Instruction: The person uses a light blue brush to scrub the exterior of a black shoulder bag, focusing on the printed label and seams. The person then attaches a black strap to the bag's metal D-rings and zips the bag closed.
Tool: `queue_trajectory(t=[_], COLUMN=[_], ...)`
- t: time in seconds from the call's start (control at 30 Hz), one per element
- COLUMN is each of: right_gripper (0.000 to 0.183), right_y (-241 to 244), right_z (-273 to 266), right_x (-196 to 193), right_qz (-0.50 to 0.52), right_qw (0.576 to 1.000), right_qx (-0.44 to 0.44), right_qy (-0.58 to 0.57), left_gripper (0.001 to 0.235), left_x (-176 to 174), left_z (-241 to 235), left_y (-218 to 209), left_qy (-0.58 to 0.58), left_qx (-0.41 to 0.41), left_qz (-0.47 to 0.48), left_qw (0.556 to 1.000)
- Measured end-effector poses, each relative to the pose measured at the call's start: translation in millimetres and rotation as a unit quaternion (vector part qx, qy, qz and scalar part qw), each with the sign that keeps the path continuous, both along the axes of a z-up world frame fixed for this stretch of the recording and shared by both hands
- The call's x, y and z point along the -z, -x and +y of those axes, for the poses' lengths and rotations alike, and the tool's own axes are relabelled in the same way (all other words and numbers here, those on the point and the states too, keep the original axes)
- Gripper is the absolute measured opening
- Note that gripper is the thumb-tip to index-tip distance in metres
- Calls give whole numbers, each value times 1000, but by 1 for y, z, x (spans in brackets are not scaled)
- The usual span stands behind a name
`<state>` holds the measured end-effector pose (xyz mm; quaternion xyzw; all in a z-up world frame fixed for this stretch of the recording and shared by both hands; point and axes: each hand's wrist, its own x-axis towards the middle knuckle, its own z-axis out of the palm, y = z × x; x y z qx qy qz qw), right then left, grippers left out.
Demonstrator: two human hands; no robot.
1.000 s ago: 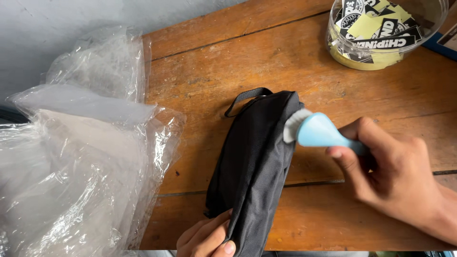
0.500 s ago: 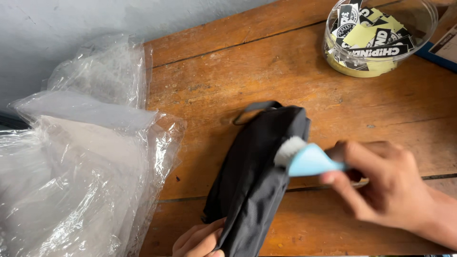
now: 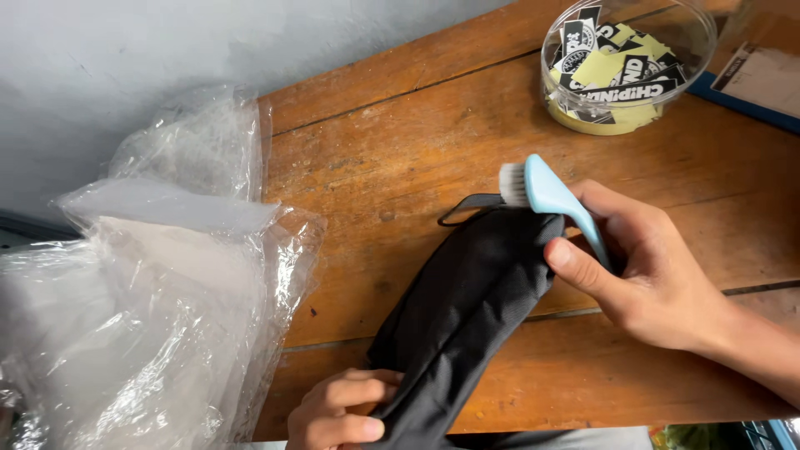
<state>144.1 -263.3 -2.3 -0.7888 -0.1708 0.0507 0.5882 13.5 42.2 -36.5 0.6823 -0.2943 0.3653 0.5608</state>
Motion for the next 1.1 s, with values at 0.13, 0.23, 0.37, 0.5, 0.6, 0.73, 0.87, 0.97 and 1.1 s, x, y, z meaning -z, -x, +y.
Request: queue_trajectory(t=[0.13,0.23,0.37,0.5,0.6,0.73,0.87,0.97,1.1], right_gripper=[42,52,66,78,69,39,36,40,39], right_y=[8,15,19,20,21,21,22,20,14], right_z=[3,6,7,10,10,9,7,7,8], right_x=[-12,-16,-12,-9,2,-1,-3,8,16], right_qz=[-40,-62,-83,-121,-83,-96,-104,-111,-135], right_qw=[997,995,990,971,957,962,974,980,982], right_qx=[-23,-32,-45,-64,-12,7,42,52,57], right_qy=[-56,-72,-106,-194,-277,-257,-196,-156,-118], left_gripper=[43,41,47,65,60,47,43,43,33], left_x=[-70,-100,-133,-138,-131,-126,-121,-98,-85], left_z=[7,-10,-52,-78,-83,-82,-80,-75,-78], left_y=[-5,-11,-57,-89,-103,-115,-121,-128,-131], left_qy=[-186,-233,-306,-359,-336,-330,-321,-294,-211], left_qx=[163,75,5,37,164,213,225,203,258], left_qz=[206,267,215,227,186,193,204,194,209], left_qw=[947,932,927,905,909,899,897,913,919])
